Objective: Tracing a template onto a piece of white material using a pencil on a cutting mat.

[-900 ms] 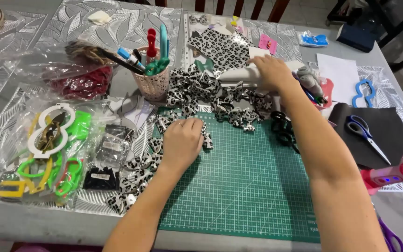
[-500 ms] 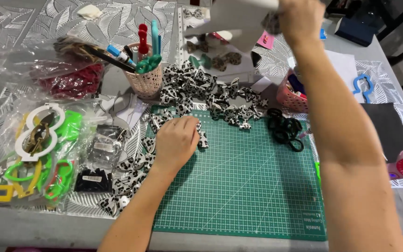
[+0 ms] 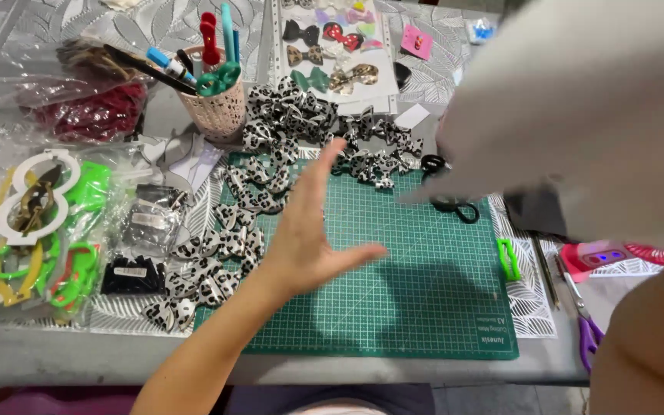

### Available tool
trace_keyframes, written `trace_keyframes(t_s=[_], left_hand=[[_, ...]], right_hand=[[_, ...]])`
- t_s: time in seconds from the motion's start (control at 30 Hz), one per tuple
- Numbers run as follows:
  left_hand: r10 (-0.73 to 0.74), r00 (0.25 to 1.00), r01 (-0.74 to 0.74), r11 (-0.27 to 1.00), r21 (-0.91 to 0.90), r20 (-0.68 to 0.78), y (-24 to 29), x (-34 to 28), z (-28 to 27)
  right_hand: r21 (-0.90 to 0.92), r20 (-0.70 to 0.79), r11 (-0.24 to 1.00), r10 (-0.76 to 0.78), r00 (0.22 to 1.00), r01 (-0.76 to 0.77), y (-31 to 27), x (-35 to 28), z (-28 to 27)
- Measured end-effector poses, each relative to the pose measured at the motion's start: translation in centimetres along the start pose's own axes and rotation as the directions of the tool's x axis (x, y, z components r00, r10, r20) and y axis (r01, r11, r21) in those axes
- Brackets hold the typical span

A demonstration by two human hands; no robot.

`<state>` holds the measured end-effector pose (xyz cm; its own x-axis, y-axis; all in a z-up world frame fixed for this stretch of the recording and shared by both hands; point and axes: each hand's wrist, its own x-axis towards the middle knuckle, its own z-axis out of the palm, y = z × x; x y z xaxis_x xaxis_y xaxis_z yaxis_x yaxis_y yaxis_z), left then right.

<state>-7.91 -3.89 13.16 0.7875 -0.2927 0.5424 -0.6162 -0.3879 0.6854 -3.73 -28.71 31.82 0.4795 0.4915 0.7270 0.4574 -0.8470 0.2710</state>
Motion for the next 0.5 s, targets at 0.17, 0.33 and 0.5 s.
trace_keyframes(t_s=[0.17, 0.33, 0.5], left_hand=[[-0.108, 0.894, 0.302, 0.863, -0.406, 0.436, 6.1, -3.1, 1.4], [0.130, 0.869, 0.232, 0.747, -0.623, 0.478, 4.3, -9.8, 3.8], [-0.102, 0.711, 0.438, 0.838, -0.325, 0.696, 0.7, -12.9, 2.3]], right_hand=[[0.217, 0.043, 0.976, -0.009, 0.999, -0.001, -4.8, -7.8, -5.3], [0.379, 0.060, 0.926, -0.027, 0.998, 0.003, -4.6, -11.7, -0.5], [0.357, -0.084, 0.890, -0.273, 0.958, 0.284, -4.5, -16.9, 7.7]])
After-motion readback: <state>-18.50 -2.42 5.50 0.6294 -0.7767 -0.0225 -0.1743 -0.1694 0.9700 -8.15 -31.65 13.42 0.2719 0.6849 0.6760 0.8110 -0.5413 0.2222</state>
